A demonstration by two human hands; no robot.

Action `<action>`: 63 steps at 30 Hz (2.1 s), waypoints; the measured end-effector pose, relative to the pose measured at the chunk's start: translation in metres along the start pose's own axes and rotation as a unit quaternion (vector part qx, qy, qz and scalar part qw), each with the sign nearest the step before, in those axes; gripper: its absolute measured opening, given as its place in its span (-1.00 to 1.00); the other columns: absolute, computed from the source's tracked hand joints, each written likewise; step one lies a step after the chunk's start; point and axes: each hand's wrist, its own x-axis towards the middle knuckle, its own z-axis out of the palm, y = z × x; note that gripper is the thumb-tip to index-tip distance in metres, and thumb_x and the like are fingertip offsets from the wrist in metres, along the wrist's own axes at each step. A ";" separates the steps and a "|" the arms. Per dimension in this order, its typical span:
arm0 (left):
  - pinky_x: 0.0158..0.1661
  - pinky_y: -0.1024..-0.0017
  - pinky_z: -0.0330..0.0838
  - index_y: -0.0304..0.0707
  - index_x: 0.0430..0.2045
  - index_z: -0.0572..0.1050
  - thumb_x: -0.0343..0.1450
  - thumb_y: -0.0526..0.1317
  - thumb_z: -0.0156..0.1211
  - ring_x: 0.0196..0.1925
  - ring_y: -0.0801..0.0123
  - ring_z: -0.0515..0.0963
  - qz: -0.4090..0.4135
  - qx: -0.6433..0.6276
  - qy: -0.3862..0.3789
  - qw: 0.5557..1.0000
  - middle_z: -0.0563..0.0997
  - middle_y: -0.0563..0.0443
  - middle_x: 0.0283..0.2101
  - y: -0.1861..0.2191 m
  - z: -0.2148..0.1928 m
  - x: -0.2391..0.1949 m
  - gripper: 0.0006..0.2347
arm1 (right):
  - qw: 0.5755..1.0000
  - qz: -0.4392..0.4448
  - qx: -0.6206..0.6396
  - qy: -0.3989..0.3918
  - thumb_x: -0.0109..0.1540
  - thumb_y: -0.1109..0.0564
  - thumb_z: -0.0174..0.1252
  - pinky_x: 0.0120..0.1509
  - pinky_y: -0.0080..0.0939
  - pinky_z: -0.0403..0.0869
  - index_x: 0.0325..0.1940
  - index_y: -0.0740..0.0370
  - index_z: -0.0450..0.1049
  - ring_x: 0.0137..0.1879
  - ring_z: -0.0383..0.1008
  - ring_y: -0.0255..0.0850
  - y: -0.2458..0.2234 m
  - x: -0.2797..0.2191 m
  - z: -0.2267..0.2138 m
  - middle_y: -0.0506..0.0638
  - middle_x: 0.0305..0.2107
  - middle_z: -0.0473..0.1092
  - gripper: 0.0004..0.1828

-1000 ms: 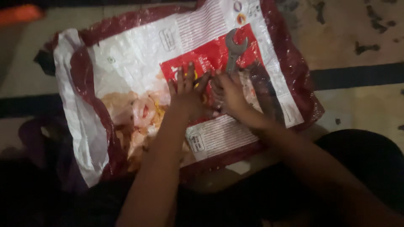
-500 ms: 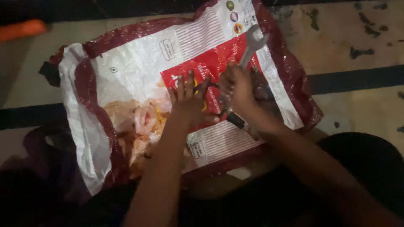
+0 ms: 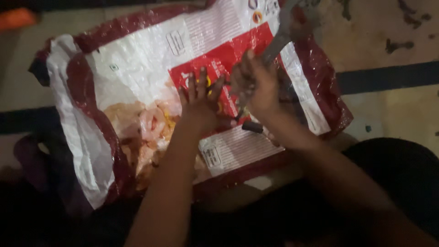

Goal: The person is sitting on the floor and repeatedly striking a small circular object with a wrench to crush it. The object is placed on a large plastic bag, and the person uses both hands to hold and strike the object.

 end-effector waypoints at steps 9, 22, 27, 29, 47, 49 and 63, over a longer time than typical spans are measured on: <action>0.39 -0.32 -0.46 0.39 0.48 -0.19 0.07 0.33 0.45 0.57 -0.17 -0.57 -0.021 0.008 -0.036 0.999 -0.53 -0.17 0.56 0.003 -0.007 0.009 0.10 | 0.994 -0.016 -0.085 0.061 0.38 -0.01 0.04 -0.54 -0.24 0.06 -0.51 0.05 0.19 -0.64 0.04 -0.34 -0.030 0.007 0.036 -0.15 -0.72 0.10 -0.62; 0.39 -0.34 -0.46 0.39 0.48 -0.27 0.08 0.39 0.40 0.56 -0.19 -0.56 -0.022 0.021 -0.042 0.999 -0.54 -0.16 0.55 0.000 -0.003 0.005 0.12 | 0.998 0.060 0.020 0.020 0.41 -0.04 0.02 -0.52 -0.23 0.06 -0.53 0.11 0.23 -0.61 0.11 -0.29 -0.016 0.009 0.024 -0.09 -0.70 0.17 -0.56; 0.41 -0.30 -0.45 0.39 0.49 -0.25 0.06 0.39 0.41 0.57 -0.19 -0.56 -0.024 0.032 -0.048 0.998 -0.51 -0.17 0.56 -0.002 0.000 0.005 0.13 | 0.979 0.112 -0.166 0.036 0.36 0.00 0.08 -0.56 -0.25 0.03 -0.46 0.02 0.30 -0.62 0.06 -0.35 -0.018 -0.003 0.022 -0.17 -0.71 0.15 -0.70; 0.40 -0.33 -0.45 0.31 0.49 -0.25 0.09 0.40 0.39 0.57 -0.20 -0.55 -0.020 0.022 -0.037 0.999 -0.51 -0.17 0.56 0.003 -0.003 0.006 0.12 | 0.960 0.136 -0.221 0.106 0.29 0.01 0.10 -0.61 -0.24 0.03 -0.49 0.05 0.31 -0.66 0.06 -0.32 -0.020 -0.001 0.024 -0.14 -0.72 0.16 -0.73; 0.39 -0.31 -0.47 0.32 0.49 -0.23 0.05 0.35 0.46 0.57 -0.18 -0.55 -0.012 0.000 -0.005 1.000 -0.48 -0.14 0.57 -0.006 0.002 0.003 0.14 | 0.995 -0.069 0.072 -0.016 0.48 0.03 0.08 -0.44 -0.26 0.24 -0.45 0.15 0.32 -0.59 0.21 -0.34 -0.033 0.020 0.011 -0.11 -0.68 0.24 -0.60; 0.39 -0.31 -0.47 0.33 0.49 -0.23 0.07 0.35 0.45 0.58 -0.17 -0.54 -0.010 -0.009 -0.007 1.000 -0.48 -0.14 0.58 -0.003 0.010 0.005 0.13 | 0.997 -0.054 -0.041 0.023 0.40 0.05 0.07 -0.50 -0.24 0.23 -0.47 0.18 0.35 -0.61 0.23 -0.31 -0.031 0.011 0.004 -0.08 -0.68 0.27 -0.65; 0.41 -0.31 -0.49 0.40 0.50 -0.21 0.10 0.33 0.43 0.60 -0.11 -0.55 -0.031 0.002 -0.026 0.999 -0.47 -0.09 0.58 0.001 -0.002 0.003 0.10 | 0.976 0.038 -0.210 0.036 0.38 0.11 0.10 -0.56 -0.27 0.11 -0.46 0.22 0.36 -0.60 0.15 -0.36 0.010 -0.002 -0.002 -0.11 -0.67 0.22 -0.69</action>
